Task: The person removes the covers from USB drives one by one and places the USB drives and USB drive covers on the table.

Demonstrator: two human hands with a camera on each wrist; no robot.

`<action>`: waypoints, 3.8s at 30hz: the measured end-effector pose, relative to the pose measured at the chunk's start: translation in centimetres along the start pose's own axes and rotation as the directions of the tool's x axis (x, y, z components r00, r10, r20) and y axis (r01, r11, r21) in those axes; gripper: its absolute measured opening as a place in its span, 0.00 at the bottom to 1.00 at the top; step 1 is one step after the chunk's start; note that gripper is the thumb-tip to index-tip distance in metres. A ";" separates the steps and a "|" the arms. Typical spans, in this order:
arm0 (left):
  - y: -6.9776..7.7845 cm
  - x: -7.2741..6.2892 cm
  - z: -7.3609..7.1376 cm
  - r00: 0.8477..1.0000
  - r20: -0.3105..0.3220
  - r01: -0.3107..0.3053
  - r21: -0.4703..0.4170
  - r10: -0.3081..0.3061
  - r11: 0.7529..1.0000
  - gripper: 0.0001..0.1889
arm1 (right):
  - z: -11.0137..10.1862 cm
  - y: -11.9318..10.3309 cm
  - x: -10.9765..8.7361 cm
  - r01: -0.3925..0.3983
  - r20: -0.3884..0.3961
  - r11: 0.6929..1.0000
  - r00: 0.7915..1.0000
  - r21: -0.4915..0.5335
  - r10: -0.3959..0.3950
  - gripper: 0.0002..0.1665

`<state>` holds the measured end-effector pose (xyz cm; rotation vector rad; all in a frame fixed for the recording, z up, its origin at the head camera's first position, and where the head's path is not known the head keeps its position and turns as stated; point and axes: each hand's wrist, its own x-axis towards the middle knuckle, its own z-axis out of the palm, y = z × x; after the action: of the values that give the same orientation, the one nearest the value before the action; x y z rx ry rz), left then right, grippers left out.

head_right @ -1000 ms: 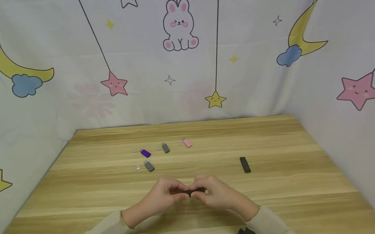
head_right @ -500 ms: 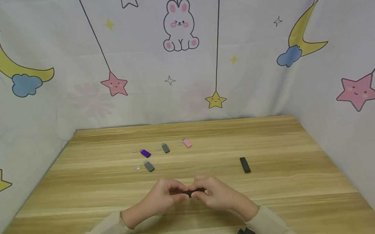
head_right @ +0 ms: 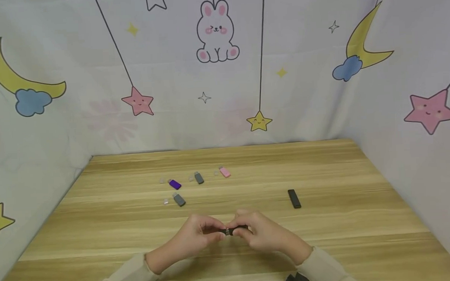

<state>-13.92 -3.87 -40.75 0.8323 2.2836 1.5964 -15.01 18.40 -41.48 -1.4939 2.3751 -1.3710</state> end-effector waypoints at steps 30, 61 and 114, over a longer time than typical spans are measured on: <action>0.1 0.0 -2.9 0.996 -0.089 0.034 0.137 -0.021 0.990 0.08 | -1.5 0.4 2.7 -0.130 -0.057 0.989 0.990 -0.068 0.126 0.14; 0.1 2.6 -8.0 0.955 -0.289 0.121 0.179 -0.066 0.976 0.06 | -3.2 1.5 8.6 -0.416 -0.250 0.902 0.891 -0.112 0.379 0.11; -5.4 7.4 -10.2 0.901 -0.323 0.369 0.218 -0.290 0.903 0.05 | 1.6 8.4 13.5 -0.740 -0.184 0.658 0.634 0.140 0.751 0.10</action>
<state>-26.59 -8.95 -40.89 0.2403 2.7128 1.3330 -27.65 8.77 -42.66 -0.2003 2.5610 -1.3667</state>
